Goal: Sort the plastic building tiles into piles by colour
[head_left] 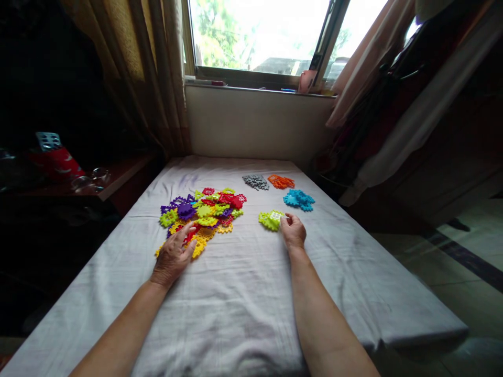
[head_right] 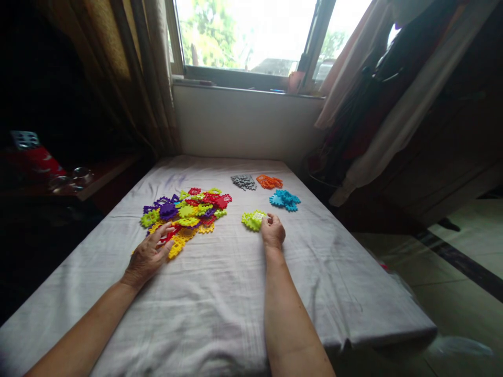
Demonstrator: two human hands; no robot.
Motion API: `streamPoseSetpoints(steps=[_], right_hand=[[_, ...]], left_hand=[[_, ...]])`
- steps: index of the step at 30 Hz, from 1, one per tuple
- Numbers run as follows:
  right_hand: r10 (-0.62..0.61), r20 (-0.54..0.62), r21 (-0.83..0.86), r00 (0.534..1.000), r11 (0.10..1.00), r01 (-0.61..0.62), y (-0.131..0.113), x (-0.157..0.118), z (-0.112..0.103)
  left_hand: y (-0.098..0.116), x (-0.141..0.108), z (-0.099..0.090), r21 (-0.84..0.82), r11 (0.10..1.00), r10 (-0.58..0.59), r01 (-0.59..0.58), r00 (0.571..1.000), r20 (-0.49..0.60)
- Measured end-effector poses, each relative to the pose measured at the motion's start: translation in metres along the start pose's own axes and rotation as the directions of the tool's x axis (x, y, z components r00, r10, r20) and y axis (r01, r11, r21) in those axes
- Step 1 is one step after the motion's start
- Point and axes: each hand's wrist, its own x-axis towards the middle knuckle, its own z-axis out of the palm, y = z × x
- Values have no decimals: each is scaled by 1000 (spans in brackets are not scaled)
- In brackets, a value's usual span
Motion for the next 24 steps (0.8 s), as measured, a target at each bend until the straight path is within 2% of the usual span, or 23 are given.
streamPoseSetpoints(steps=[8,10,12,14,17,20,22,24], right_hand=[[-88,3,-58,996,994,88,5,-2,2],[-140,-1,-84,990,987,139,-1,-9,3],[-242,24,-93,970,965,243,-13,-21,7],[-389,97,-72,916,915,397,-30,-38,12],[-588,249,-13,769,792,610,-60,-68,26],[-669,386,11,635,692,722,-90,-91,44],[-678,444,-4,586,653,758,-106,-100,56],[-660,475,-49,582,641,766,-118,-107,67]], left_hand=[[-1,2,0,90,994,59,-55,997,-45],[-2,2,1,136,986,100,-92,994,-53],[-2,2,3,170,977,140,-132,989,-38],[0,1,4,186,967,175,-172,985,-1],[3,0,4,187,960,201,-207,978,51],[6,0,3,182,961,202,-210,977,63],[8,0,2,176,961,204,-212,977,65],[8,1,1,170,962,205,-214,976,70]])
